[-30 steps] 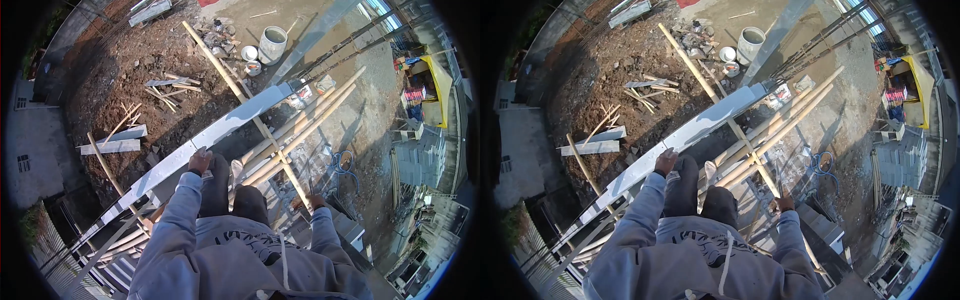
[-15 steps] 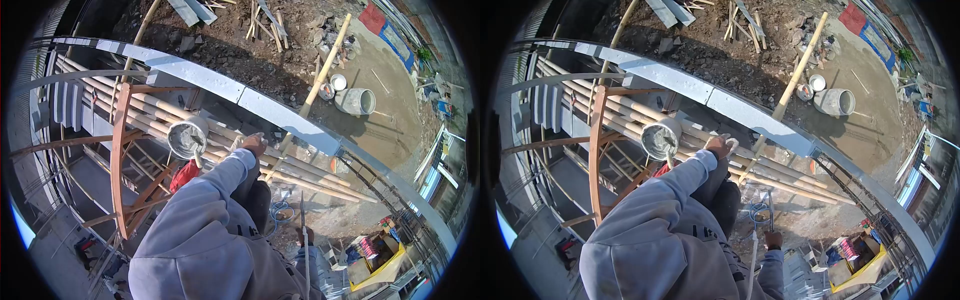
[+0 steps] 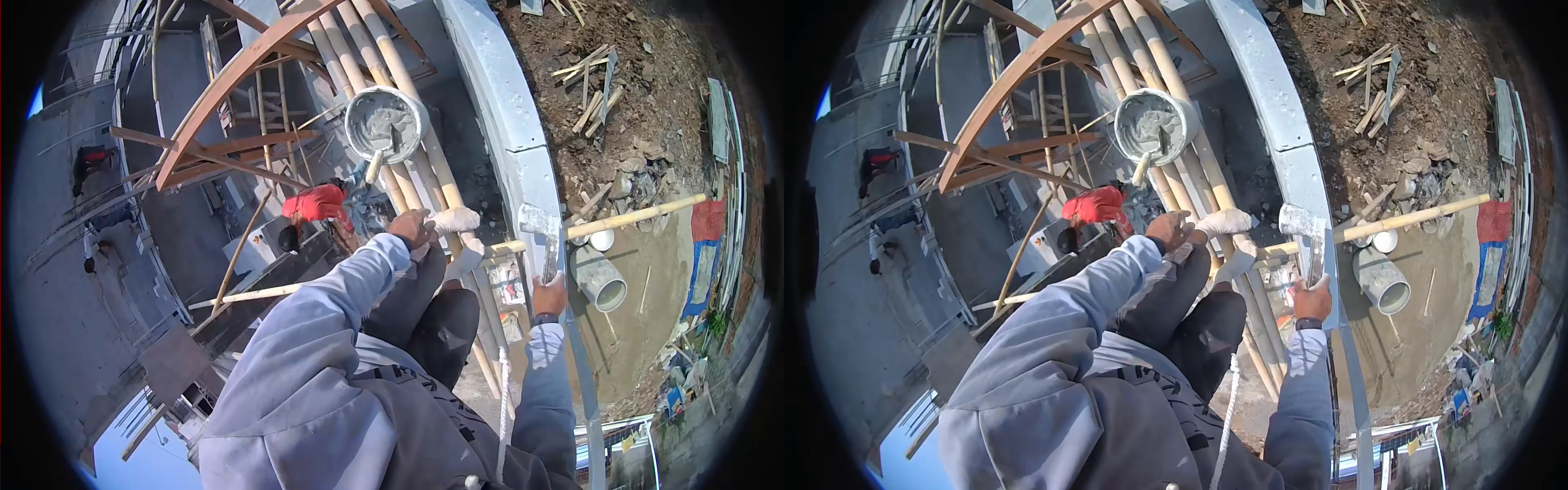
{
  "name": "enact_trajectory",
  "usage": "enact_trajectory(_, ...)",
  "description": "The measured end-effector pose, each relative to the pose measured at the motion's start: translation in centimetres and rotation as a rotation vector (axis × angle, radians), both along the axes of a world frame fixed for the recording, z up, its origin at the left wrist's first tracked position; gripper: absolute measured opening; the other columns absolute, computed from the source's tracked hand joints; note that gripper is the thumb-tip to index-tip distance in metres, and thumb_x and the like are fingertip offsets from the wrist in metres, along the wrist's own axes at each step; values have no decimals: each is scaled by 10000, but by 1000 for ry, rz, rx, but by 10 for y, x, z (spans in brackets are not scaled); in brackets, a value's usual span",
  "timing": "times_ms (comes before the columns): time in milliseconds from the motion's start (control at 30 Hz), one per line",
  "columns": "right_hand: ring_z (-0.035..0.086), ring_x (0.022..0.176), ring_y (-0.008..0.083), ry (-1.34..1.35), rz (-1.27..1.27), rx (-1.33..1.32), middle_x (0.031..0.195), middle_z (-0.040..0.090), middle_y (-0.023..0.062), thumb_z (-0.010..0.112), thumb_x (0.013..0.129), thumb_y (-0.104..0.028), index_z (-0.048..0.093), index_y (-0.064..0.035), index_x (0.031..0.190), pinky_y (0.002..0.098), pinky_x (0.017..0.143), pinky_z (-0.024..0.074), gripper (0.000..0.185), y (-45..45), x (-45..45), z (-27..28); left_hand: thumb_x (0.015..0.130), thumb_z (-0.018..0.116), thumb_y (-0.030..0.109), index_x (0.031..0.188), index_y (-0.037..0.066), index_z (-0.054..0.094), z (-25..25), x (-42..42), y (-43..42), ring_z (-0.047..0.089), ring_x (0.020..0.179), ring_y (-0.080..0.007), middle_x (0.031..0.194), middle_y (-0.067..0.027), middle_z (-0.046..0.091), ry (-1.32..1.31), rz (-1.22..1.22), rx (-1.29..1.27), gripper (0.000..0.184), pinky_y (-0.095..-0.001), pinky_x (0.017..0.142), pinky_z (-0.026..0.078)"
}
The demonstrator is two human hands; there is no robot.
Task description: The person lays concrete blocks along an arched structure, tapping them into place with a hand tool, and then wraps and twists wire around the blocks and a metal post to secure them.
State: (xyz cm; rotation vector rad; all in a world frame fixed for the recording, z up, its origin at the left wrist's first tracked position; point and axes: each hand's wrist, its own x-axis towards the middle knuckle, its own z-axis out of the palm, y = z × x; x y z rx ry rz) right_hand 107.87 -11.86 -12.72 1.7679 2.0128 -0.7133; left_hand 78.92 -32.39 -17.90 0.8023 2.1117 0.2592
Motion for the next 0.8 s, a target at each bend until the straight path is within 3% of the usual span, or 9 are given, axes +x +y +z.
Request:
enact_trajectory(67, 603, 886, 430, 136, 120, 92, 948, 624, 265, 730, 722, -310, 464, -1, 1147, 480, 743, 476, 589, 43, -42, -36, 846, 542, 284, 1139, 67, 589, -14, 2, -46, 611, 953, -353, 1015, -185, 644, -22, 118, -195, 368, -407, 830, 480)
enact_trajectory(100, 603, 885, 431, 130, 181, 124, 953, 624, 260, 729, 725, -311, 458, -6, 1157, 481, 745, 475, 595, 63, -65, -52, 854, 532, 284, 1118, 72, 602, -13, 10, -72, 607, 966, -354, 1022, -179, 643, -51, 257, -144, 346, -408, 821, 478)
enact_trajectory(200, 600, 887, 433, 210, 308, 252, 965, 622, 252, 727, 733, -316, 448, -16, 1169, 486, 752, 471, 598, 103, -115, -109, 871, 524, 317, 1156, 66, 591, -25, 50, -148, 599, 1004, -336, 1070, -183, 630, -4, 343, -275, 385, -398, 852, 476)
enact_trajectory(267, 597, 903, 429, 255, 298, 205, 959, 623, 244, 740, 728, -309, 464, -9, 1129, 486, 755, 466, 572, 112, -159, -108, 854, 554, 358, 1110, 72, 614, -38, 98, -204, 601, 975, -363, 1017, -190, 645, 39, 503, -312, 389, -423, 841, 473)
enact_trajectory(367, 600, 880, 432, 307, 325, 246, 924, 629, 240, 724, 746, -359, 450, -20, 1088, 482, 749, 463, 554, 117, -184, -144, 845, 547, 359, 1020, 98, 651, -22, 149, -226, 596, 967, -362, 999, -176, 644, -160, 674, -368, 330, -427, 829, 465)
enact_trajectory(400, 596, 900, 432, 307, 321, 277, 934, 627, 246, 711, 760, -374, 447, -20, 1092, 478, 761, 458, 552, 118, -185, -158, 854, 527, 358, 1027, 108, 652, -43, 179, -247, 590, 981, -360, 1030, -170, 638, -144, 620, -444, 329, -410, 845, 460)
enact_trajectory(567, 586, 948, 424, 337, 401, 334, 1005, 610, 256, 664, 787, -449, 436, -15, 1134, 463, 795, 453, 601, 130, -176, -185, 848, 537, 370, 1153, 55, 604, -43, 234, -237, 587, 1045, -343, 1107, -202, 617, -248, 859, -372, 444, -394, 903, 453)
enact_trajectory(667, 573, 971, 422, 321, 430, 375, 1055, 569, 288, 637, 792, -506, 438, 8, 1140, 466, 823, 441, 652, 143, -173, -193, 838, 560, 347, 1142, 47, 607, -55, 259, -236, 586, 1051, -338, 1110, -202, 615, -269, 1047, -267, 429, -381, 907, 455)
enact_trajectory(800, 537, 1022, 404, 105, 470, 533, 1087, 543, 244, 573, 821, -537, 467, -3, 1155, 470, 851, 438, 639, 129, -179, -189, 822, 570, 340, 1130, 66, 617, -64, 271, -230, 590, 1034, -349, 1083, -202, 624, -267, 1120, -303, 415, -384, 907, 456)
